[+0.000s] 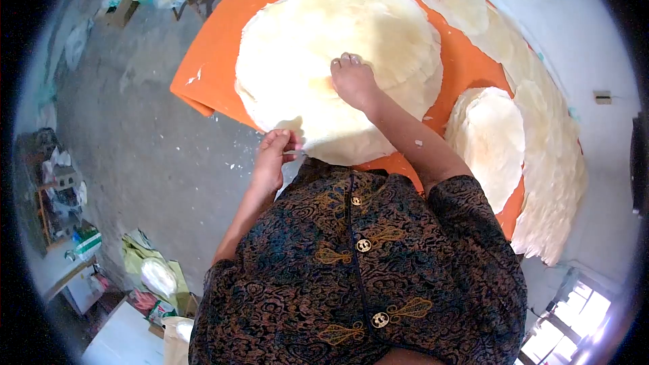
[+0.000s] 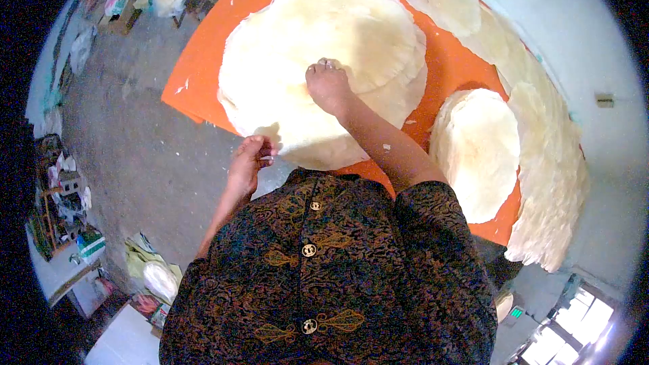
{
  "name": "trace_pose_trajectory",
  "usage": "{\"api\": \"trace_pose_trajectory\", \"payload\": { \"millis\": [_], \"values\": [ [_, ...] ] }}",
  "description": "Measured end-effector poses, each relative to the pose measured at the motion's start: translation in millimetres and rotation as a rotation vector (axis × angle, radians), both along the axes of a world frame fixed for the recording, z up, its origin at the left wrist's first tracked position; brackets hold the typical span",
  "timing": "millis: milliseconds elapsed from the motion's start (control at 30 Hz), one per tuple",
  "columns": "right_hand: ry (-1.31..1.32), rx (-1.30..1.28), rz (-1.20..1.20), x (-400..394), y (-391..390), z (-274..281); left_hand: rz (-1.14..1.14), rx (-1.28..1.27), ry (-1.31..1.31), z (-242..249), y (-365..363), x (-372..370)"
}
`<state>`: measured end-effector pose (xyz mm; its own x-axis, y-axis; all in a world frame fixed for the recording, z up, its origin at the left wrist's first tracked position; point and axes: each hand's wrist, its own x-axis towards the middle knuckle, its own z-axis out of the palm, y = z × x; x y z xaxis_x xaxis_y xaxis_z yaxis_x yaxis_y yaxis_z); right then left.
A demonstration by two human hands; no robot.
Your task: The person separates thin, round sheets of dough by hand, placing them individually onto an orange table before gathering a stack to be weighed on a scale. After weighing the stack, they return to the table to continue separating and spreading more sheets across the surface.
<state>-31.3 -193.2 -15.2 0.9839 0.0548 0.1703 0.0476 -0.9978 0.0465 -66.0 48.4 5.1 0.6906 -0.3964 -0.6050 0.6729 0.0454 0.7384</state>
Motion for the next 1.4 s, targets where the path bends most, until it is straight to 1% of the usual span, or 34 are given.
{"api": "trace_pose_trajectory", "payload": {
  "millis": [33,67,133,167,233,267,300,333,367,400,433,467,533,567,600,667,733,800,900,1000,1100,1200,1267,1300,1400],
  "values": [
    [-0.004,0.005,-0.003,2,3,-1,0.082,0.068,-0.029,-2,3,-2],
    [-0.061,0.021,-0.017,3,6,-2,0.162,0.136,-0.058,-3,5,-3],
    [-0.177,0.053,-0.048,5,9,2,0.179,0.121,-0.040,-1,5,-3],
    [-0.090,0.147,-0.126,9,7,3,0.187,0.112,-0.031,0,5,-2],
    [0.088,0.332,-0.280,24,-9,7,0.139,0.144,-0.093,2,6,-1],
    [0.036,0.385,-0.320,34,-24,10,0.114,0.161,-0.124,2,6,0],
    [0.035,0.298,-0.325,50,-51,10,0.147,0.157,-0.176,2,7,0],
    [-0.148,0.333,-0.239,51,-68,35,0.180,0.154,-0.229,1,6,0],
    [-0.299,0.338,-0.300,55,-70,64,0.214,0.149,-0.283,0,6,2],
    [-0.379,0.275,-0.233,50,-67,102,0.209,0.144,-0.230,-2,8,3],
    [-0.431,0.207,-0.195,46,-62,128,0.200,0.140,-0.175,-5,10,4],
    [-0.457,0.166,-0.148,36,-49,149,0.188,0.139,-0.116,-8,12,3],
    [-0.253,0.050,-0.167,20,-30,164,0.125,0.031,0.092,-5,12,0],
    [-0.245,0.032,-0.127,7,-19,157,0.094,-0.021,0.198,-5,12,-1],
    [-0.235,0.015,-0.087,-8,-6,145,0.071,-0.021,0.211,-10,13,-2],
    [-0.255,0.073,0.047,-40,19,106,0.031,-0.024,0.231,-23,13,1],
    [0.334,0.124,-0.080,-68,50,88,0.020,-0.018,0.218,-11,11,3],
    [0.473,0.271,0.004,-91,59,59,-0.013,-0.011,0.231,-6,12,5],
    [0.122,0.307,0.037,-109,64,39,-0.010,-0.035,0.289,-4,10,3],
    [0.026,0.352,0.031,-112,63,40,-0.060,-0.090,0.363,-4,7,1],
    [0.164,0.358,0.021,-114,72,45,-0.059,-0.095,0.278,-5,6,1],
    [0.131,0.340,0.018,-120,77,39,-0.053,-0.202,0.182,3,2,1],
    [0.118,0.376,-0.009,-124,77,40,-0.043,-0.268,0.177,-8,1,2],
    [0.111,0.392,-0.022,-126,76,42,-0.038,-0.302,0.174,-5,-2,3],
    [-0.047,0.355,0.031,-131,75,46,0.018,-0.356,0.200,11,-11,5]
  ]
}}
